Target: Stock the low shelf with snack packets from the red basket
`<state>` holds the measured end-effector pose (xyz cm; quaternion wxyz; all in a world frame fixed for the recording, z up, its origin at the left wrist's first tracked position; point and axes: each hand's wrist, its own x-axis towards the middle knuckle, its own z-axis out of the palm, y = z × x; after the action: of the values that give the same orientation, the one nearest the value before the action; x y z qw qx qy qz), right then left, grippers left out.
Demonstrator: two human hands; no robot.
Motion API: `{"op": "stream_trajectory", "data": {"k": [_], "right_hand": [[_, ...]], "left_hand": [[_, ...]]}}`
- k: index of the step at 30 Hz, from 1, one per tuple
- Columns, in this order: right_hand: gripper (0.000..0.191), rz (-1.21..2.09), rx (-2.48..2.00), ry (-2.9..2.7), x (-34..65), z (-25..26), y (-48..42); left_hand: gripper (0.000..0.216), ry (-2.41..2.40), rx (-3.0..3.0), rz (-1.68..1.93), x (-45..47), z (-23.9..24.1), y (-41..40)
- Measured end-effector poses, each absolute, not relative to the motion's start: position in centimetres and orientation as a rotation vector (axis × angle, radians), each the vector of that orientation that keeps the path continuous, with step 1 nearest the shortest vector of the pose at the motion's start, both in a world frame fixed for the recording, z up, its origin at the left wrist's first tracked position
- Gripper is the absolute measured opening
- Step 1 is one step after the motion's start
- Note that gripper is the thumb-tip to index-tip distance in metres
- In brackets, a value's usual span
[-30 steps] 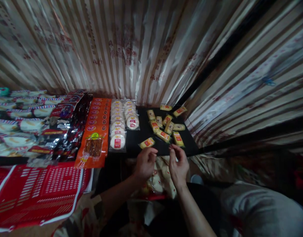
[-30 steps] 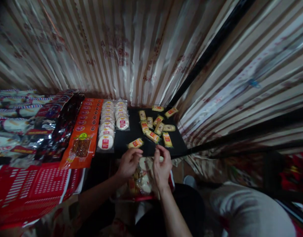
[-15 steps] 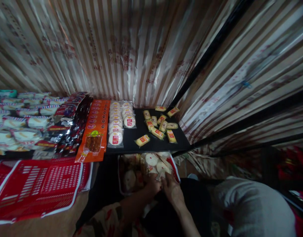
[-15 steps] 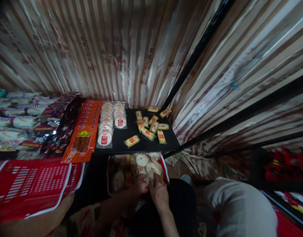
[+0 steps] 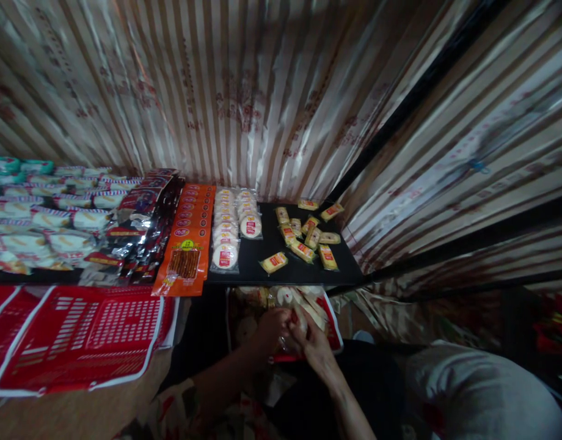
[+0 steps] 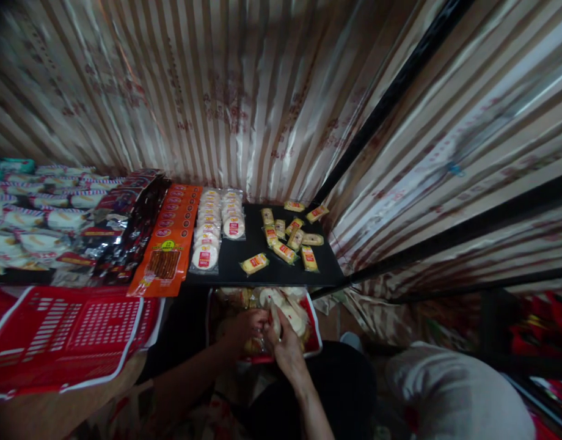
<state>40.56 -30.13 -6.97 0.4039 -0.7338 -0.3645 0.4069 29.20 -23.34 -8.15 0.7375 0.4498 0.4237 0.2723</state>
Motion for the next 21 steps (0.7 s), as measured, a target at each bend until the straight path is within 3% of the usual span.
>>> {"op": "stream_trajectory", "data": {"k": [5, 12, 18, 21], "right_hand": [[0.043, 1.245, -1.564, -0.515, 39.6, -5.6, -29.2], [0.033, 1.286, -1.45, -0.298, 36.3, -3.2, -26.9], [0.038, 1.361, -1.419, -0.46, 33.8, -2.8, -25.4], [0.054, 1.111, -1.535, -0.747, 34.4, -2.6, -24.7]], "left_hand": [[0.015, 1.095, 0.905, 0.684, 26.3, -7.7, -23.5], [0.043, 1.037, 0.684, 0.678, 23.6, -5.9, -23.8], [0.031, 1.105, 0.84, 0.848, 21.9, -4.7, -22.7], [0.023, 1.061, 1.221, 0.846, 19.5, -3.0, -21.4]]}}
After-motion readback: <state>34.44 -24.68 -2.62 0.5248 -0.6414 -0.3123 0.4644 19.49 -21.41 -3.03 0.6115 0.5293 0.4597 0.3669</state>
